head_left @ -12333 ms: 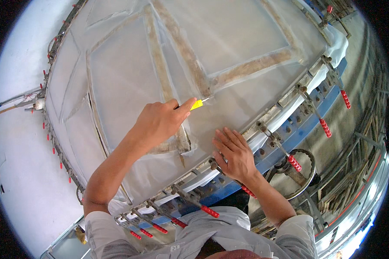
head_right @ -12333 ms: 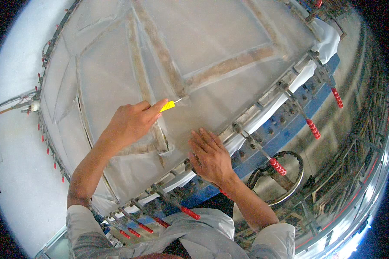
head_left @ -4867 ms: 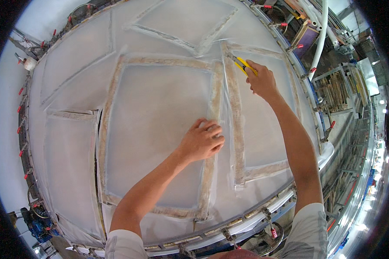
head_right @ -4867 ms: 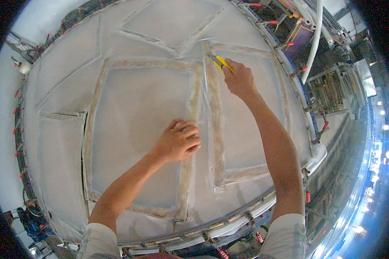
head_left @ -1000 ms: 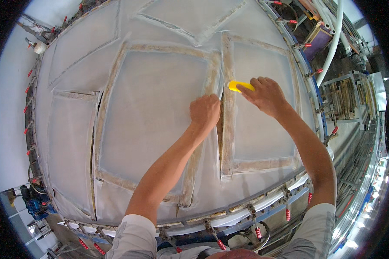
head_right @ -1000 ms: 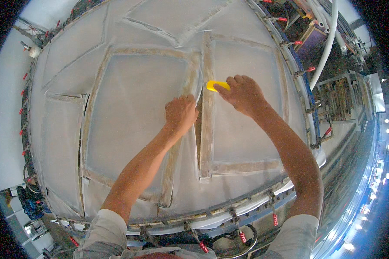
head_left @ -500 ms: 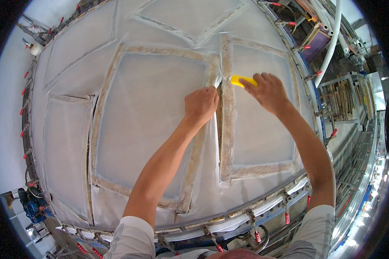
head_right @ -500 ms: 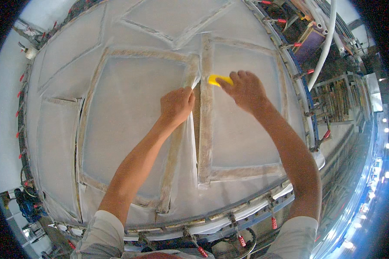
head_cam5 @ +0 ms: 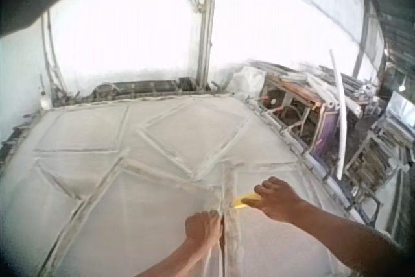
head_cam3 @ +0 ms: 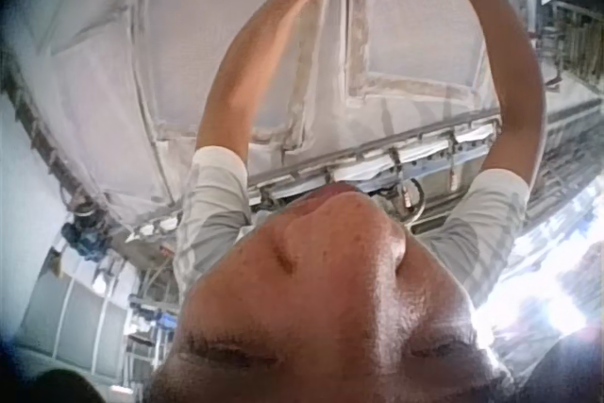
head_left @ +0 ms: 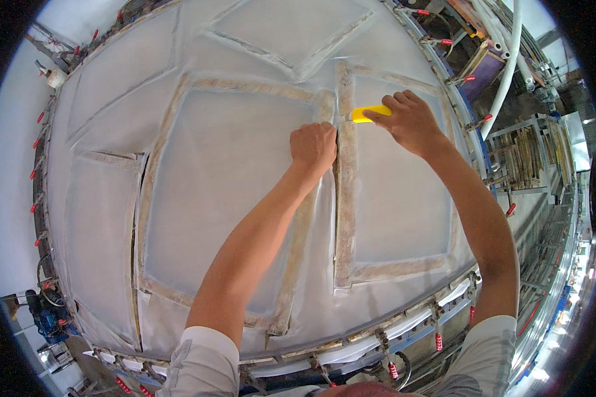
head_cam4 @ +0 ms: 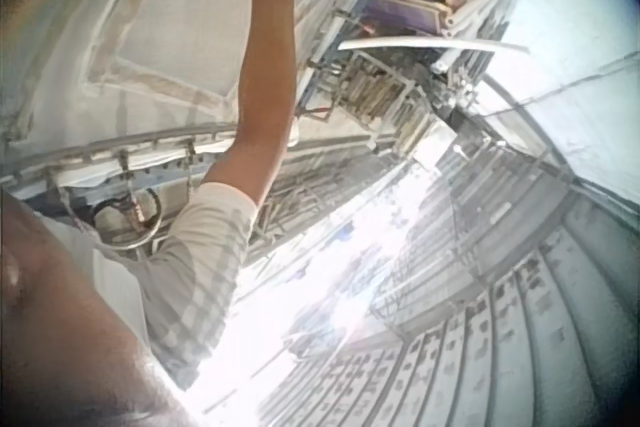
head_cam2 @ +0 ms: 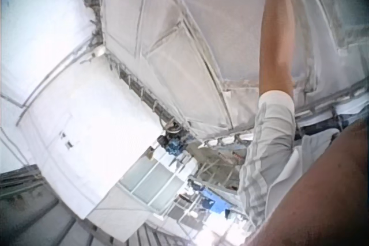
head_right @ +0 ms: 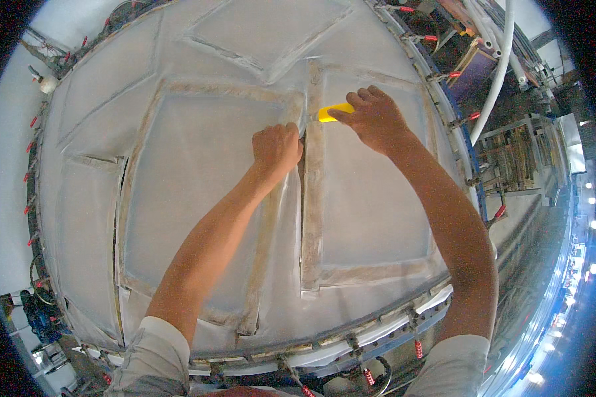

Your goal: The person uses a yellow utility knife to cut along seams and edges of a large white fabric sheet stretched over a circular frame. They repeatedly slice and peel back sections of the fabric, working methodically around the perimeter and interior seams.

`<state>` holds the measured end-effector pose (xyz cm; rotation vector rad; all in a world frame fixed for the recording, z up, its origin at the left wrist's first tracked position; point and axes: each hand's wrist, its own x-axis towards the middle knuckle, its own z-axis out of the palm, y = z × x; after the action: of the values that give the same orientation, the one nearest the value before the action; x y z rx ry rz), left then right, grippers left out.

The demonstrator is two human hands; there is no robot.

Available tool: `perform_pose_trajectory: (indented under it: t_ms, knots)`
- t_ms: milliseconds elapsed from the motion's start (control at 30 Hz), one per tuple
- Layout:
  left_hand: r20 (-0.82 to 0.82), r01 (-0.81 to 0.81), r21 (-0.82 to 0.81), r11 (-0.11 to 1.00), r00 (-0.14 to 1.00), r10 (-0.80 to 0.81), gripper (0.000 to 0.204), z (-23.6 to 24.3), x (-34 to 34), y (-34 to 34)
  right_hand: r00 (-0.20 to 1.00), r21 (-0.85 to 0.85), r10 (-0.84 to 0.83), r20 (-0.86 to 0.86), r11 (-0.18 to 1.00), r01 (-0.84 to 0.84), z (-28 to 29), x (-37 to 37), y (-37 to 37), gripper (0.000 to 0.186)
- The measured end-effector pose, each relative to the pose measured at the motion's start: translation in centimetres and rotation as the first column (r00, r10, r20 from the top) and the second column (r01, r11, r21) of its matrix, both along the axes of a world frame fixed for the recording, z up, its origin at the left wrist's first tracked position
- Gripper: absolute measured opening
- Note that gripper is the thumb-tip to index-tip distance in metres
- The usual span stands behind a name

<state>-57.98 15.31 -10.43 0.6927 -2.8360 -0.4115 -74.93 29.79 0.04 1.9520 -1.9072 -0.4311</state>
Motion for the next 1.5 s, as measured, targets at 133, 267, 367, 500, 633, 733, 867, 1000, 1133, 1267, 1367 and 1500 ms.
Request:
perform_pose_trajectory:
  t_ms: [133, 267, 367, 500, 633, 733, 867, 1000, 1133, 1267, 1367, 1500]
  knots:
    - [-0.031, 0.05, -0.026, 0.998, 0.998, -0.051, 0.024, -0.6, -1.5, -0.3, 1.0, -0.024, 0.003, 0.0, 1.0, -0.003, -0.3, -0.1, -0.2, 0.032]
    - [-0.096, 0.017, 0.059, 0.998, 0.995, -0.012, 0.03, -1.1, -1.2, -0.5, 0.998, -0.027, -0.021, 0.062, 0.999, 0.023, -0.5, 0.0, 0.2, 0.027]
    - [-0.108, 0.004, 0.063, 0.998, 0.994, 0.003, 0.03, -1.0, -1.7, -0.6, 0.998, -0.019, -0.04, 0.053, 0.999, 0.041, -0.3, 0.3, 0.7, 0.028]
    - [-0.071, -0.03, 0.059, 0.998, 0.997, 0.034, 0.029, -1.0, -1.6, -0.9, 0.994, -0.001, -0.105, 0.017, 0.994, 0.105, -0.6, 2.0, 0.7, 0.034]
    - [-0.125, -0.056, 0.027, 0.998, 0.99, 0.059, 0.026, -0.8, -0.6, -0.8, 0.984, -0.023, -0.16, 0.074, 0.987, 0.162, -1.5, 2.9, 0.9, 0.027]
    - [-0.127, -0.045, -0.084, 0.995, 0.991, 0.034, 0.024, -0.9, -0.7, -0.1, 0.986, -0.041, -0.14, 0.088, 0.989, 0.144, -1.3, 1.1, 1.0, 0.029]
    - [-0.126, 0.019, -0.193, 0.981, 0.991, -0.044, 0.019, -1.0, -1.0, 0.8, 0.995, -0.051, -0.061, 0.075, 0.997, 0.065, -0.2, -1.7, 0.0, 0.033]
    - [-0.222, -0.024, -0.123, 0.992, 0.975, -0.004, 0.017, -2.0, -0.6, 0.0, 1.0, -0.045, 0.011, 0.024, 0.999, -0.009, 0.1, -1.2, -0.7, 0.036]
    - [-0.224, -0.037, -0.052, 0.998, 0.974, 0.024, 0.017, -1.9, -1.4, -0.2, 0.999, 0.014, -0.031, 0.021, 0.999, 0.031, 1.1, -0.7, 0.2, 0.036]
    - [-0.267, -0.091, -0.064, 0.994, 0.961, 0.07, 0.02, -2.2, -0.6, -0.6, 0.888, 0.007, -0.298, 0.35, 0.949, 0.316, 4.3, 0.4, -0.1, 0.031]
    - [-0.349, -0.062, -0.008, 0.998, 0.935, 0.055, 0.018, -1.9, -1.0, 0.2, 0.484, 0.025, -0.405, 0.776, 0.786, 0.618, 3.1, -1.9, -0.3, 0.037]
    - [-0.385, -0.035, -0.019, 0.999, 0.923, 0.025, 0.015, -1.9, -0.5, 0.1, 0.052, 0.265, -0.433, 0.9, 0.639, 0.722, 1.7, -0.3, -4.9, 0.041]
